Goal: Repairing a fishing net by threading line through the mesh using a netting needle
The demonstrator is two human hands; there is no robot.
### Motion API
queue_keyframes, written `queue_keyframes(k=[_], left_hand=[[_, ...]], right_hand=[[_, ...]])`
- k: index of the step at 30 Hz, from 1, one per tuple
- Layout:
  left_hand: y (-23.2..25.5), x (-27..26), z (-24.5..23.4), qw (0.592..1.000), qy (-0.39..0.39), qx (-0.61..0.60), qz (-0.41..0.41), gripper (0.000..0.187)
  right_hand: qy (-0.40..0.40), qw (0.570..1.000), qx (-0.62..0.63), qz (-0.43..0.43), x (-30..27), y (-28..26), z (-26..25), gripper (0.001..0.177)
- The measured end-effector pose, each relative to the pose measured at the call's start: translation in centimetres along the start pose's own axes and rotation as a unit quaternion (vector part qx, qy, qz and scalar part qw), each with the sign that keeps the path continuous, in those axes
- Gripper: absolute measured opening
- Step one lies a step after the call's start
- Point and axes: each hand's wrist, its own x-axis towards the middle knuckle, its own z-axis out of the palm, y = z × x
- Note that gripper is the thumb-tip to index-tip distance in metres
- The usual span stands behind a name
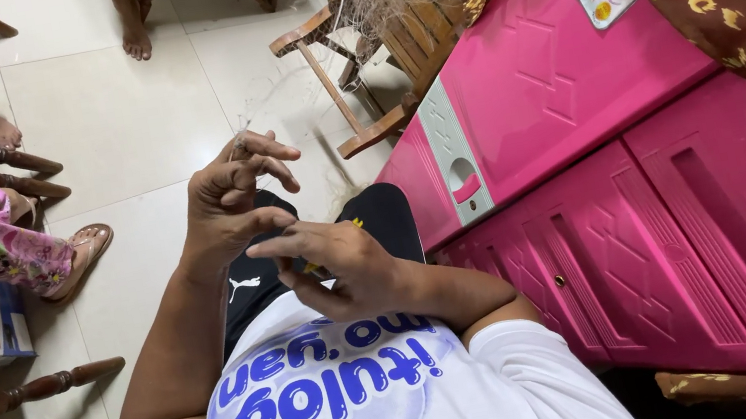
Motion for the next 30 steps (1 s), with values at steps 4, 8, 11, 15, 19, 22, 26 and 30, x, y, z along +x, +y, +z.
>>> queue_keyframes(k=[4, 8, 11, 15, 19, 22, 26, 30], left_hand=[[-1.2, -0.8, -0.6, 0.998, 0.042, -0.042, 0.012, 0.058], [-1.8, -0.9, -0.9, 0.996, 0.066, -0.060, 0.002, 0.057], [-1.5, -0.7, -0.6, 0.996, 0.074, -0.050, 0.005, 0.057], [-1.5, -0.6, -0.3, 0.994, 0.102, -0.040, -0.001, 0.057], [-1.3, -0.7, -0.8, 0.993, 0.108, -0.056, 0.001, 0.057], [-1.3, -1.0, -1.0, 0.990, 0.122, -0.074, -0.006, 0.056], [-2.1, -1.6, -1.3, 0.985, 0.142, -0.101, -0.012, 0.054], [-2.8, -2.1, -1.6, 0.980, 0.148, -0.135, -0.014, 0.055]], right_hand=[[-0.005, 0.986, 0.139, 0.095, -0.8, 1.2, -1.2, 0.039], [0.055, 0.932, 0.322, 0.158, -2.6, 2.8, -1.7, 0.038], [0.105, 0.910, 0.359, 0.179, -3.3, 3.5, -2.0, 0.037], [0.082, 0.916, 0.349, 0.181, -3.9, 3.6, -1.8, 0.033], [0.027, 0.920, 0.338, 0.196, -5.3, 4.8, -1.1, 0.033], [0.008, 0.942, 0.289, 0.172, -5.2, 5.6, -1.0, 0.032], [0.012, 0.954, 0.250, 0.163, -5.2, 6.2, -1.0, 0.032], [0.072, 0.944, 0.268, 0.180, -5.7, 6.7, -1.5, 0.030]])
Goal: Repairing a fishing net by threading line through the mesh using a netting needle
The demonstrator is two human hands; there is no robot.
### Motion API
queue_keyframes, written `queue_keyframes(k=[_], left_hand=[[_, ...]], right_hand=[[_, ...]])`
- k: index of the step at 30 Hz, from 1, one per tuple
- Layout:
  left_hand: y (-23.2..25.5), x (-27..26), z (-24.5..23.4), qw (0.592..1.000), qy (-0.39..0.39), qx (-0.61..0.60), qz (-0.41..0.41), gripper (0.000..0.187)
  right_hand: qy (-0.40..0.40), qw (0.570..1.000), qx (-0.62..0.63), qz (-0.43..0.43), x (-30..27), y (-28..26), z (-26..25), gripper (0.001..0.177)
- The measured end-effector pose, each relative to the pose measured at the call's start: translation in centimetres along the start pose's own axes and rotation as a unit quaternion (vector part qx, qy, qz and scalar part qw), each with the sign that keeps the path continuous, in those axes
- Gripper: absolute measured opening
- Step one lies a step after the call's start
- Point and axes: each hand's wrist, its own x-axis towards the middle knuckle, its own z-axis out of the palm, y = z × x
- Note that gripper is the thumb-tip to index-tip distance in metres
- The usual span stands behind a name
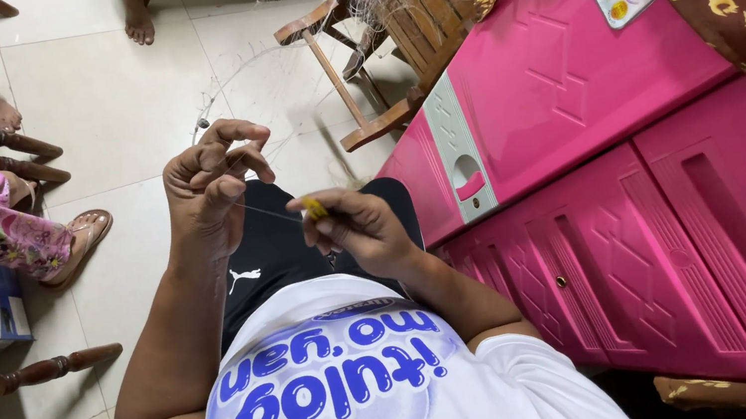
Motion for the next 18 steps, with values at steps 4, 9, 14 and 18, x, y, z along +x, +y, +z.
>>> queue_keyframes(k=[4, 9, 14, 18], left_hand=[[-0.2, -0.1, 0.3, 1.000, -0.003, -0.008, -0.005, 0.053], [-0.1, 0.2, 0.9, 1.000, -0.030, 0.004, 0.003, 0.057], [-0.2, 0.5, 1.2, 0.998, -0.048, 0.028, 0.024, 0.063], [-0.5, 0.6, 1.4, 0.997, -0.056, 0.038, 0.027, 0.064]], right_hand=[[0.068, 0.995, -0.047, -0.058, 1.8, -1.2, -0.2, 0.028], [0.115, 0.976, -0.167, -0.083, 3.3, -1.0, -1.1, 0.034], [0.129, 0.964, -0.226, -0.059, 3.9, -2.1, 0.1, 0.032], [0.132, 0.966, -0.217, -0.051, 4.4, -2.1, 0.6, 0.030]])
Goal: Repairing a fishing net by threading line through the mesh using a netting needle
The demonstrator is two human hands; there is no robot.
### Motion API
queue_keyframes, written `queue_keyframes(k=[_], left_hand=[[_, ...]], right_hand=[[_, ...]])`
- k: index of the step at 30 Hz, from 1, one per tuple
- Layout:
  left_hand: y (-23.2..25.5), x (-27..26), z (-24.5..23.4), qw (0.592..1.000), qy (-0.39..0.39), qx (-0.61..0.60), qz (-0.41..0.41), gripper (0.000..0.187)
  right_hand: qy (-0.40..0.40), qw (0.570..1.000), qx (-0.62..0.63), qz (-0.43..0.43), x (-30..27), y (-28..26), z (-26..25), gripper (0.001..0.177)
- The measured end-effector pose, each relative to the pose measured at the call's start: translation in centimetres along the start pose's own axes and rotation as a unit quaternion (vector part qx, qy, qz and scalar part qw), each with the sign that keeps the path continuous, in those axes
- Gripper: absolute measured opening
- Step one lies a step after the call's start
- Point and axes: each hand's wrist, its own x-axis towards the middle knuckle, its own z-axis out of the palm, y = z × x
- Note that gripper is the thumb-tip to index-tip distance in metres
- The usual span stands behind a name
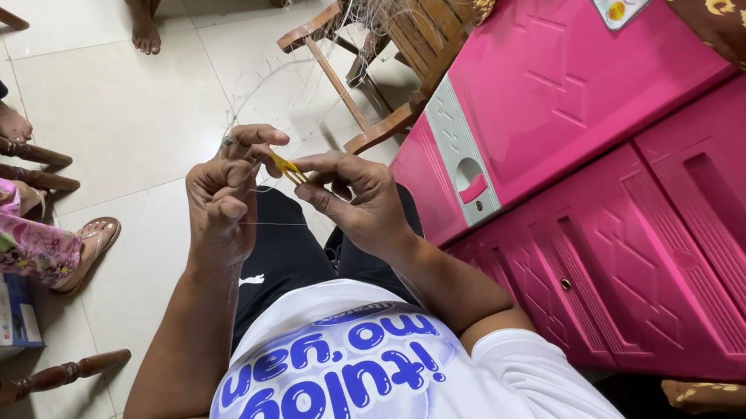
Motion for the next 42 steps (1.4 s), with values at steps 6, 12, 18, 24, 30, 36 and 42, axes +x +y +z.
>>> queue_keyframes(k=[6, 12, 18, 24, 30, 36, 42], left_hand=[[-0.5, -0.3, 0.1, 0.999, 0.005, -0.030, -0.024, 0.067], [0.6, -0.3, 1.9, 0.996, 0.027, -0.060, -0.062, 0.066], [-0.4, -0.4, 1.5, 0.997, 0.029, -0.047, -0.061, 0.064], [-0.7, -0.7, 2.1, 0.990, 0.050, -0.092, -0.099, 0.067], [0.4, 0.1, 3.9, 0.987, 0.056, -0.108, -0.108, 0.069], [0.5, -0.6, 3.4, 0.986, 0.078, -0.110, -0.102, 0.069], [2.1, 1.4, 4.7, 0.995, 0.017, 0.100, 0.007, 0.049]], right_hand=[[0.014, 1.000, 0.018, -0.007, 0.2, 0.6, 0.6, 0.024], [0.027, 0.999, 0.024, -0.011, -0.3, 1.8, 0.8, 0.021], [0.040, 0.998, 0.046, -0.029, -0.1, 1.3, 0.8, 0.019], [0.070, 0.993, 0.026, -0.094, 0.4, 0.1, 0.9, 0.019], [0.143, 0.980, 0.019, -0.140, 0.5, 0.5, 1.9, 0.027], [0.097, 0.972, -0.077, -0.201, 1.6, -2.8, 2.8, 0.017], [0.162, 0.956, -0.004, -0.243, -0.4, -5.0, 1.9, 0.011]])
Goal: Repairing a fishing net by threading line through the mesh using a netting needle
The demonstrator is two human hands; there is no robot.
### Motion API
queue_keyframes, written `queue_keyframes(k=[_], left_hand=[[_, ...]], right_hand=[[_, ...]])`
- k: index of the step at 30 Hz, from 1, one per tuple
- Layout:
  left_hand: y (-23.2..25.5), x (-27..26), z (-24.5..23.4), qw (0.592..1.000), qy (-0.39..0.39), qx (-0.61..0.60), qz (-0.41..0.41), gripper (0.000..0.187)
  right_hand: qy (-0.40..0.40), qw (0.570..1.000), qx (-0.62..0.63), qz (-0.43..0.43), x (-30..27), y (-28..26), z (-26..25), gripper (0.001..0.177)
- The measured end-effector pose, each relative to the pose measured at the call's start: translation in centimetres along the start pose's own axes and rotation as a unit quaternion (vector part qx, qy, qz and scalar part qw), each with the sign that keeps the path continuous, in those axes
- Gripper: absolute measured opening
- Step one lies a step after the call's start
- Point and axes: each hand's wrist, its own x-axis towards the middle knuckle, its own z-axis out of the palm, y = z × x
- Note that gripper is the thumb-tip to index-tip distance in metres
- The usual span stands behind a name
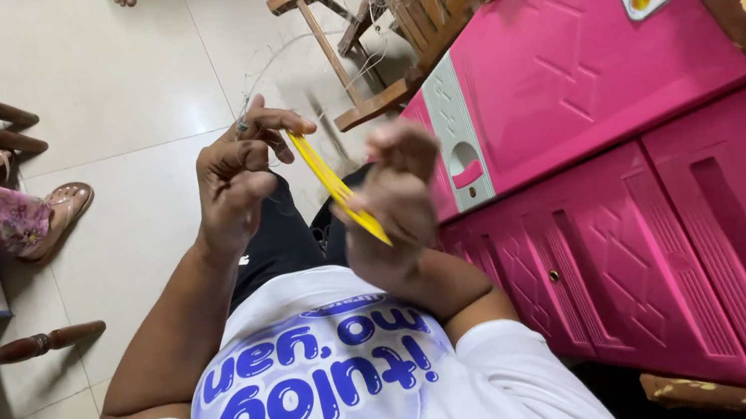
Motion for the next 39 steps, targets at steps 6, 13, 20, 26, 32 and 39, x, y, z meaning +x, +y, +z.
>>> queue_keyframes(k=[6, 13, 20, 26, 32, 39], left_hand=[[-4.6, -1.3, -4.6, 0.999, -0.012, -0.031, 0.030, 0.042], [-3.3, -0.6, -4.2, 0.999, 0.010, -0.031, 0.034, 0.042], [-2.5, -0.3, -4.3, 0.999, 0.023, -0.027, 0.028, 0.043], [-2.1, 0.5, -5.2, 0.998, 0.040, -0.033, 0.040, 0.041], [-1.8, 1.3, -6.5, 0.998, 0.014, -0.021, 0.049, 0.040], [-2.6, 2.1, -5.4, 0.981, -0.004, 0.152, 0.118, 0.060]], right_hand=[[-0.045, 0.960, 0.247, 0.120, -1.3, -5.6, -6.7, 0.015], [-0.102, 0.975, -0.118, 0.160, -1.2, -1.8, -9.9, 0.026], [-0.274, 0.911, -0.235, 0.198, 0.2, -2.5, -12.0, 0.023], [-0.178, 0.954, -0.158, 0.182, 0.7, -2.1, -13.7, 0.011], [-0.159, 0.977, -0.065, 0.129, 0.6, -0.5, -16.5, 0.004], [-0.327, 0.940, 0.097, -0.008, 4.3, -4.8, -6.2, 0.014]])
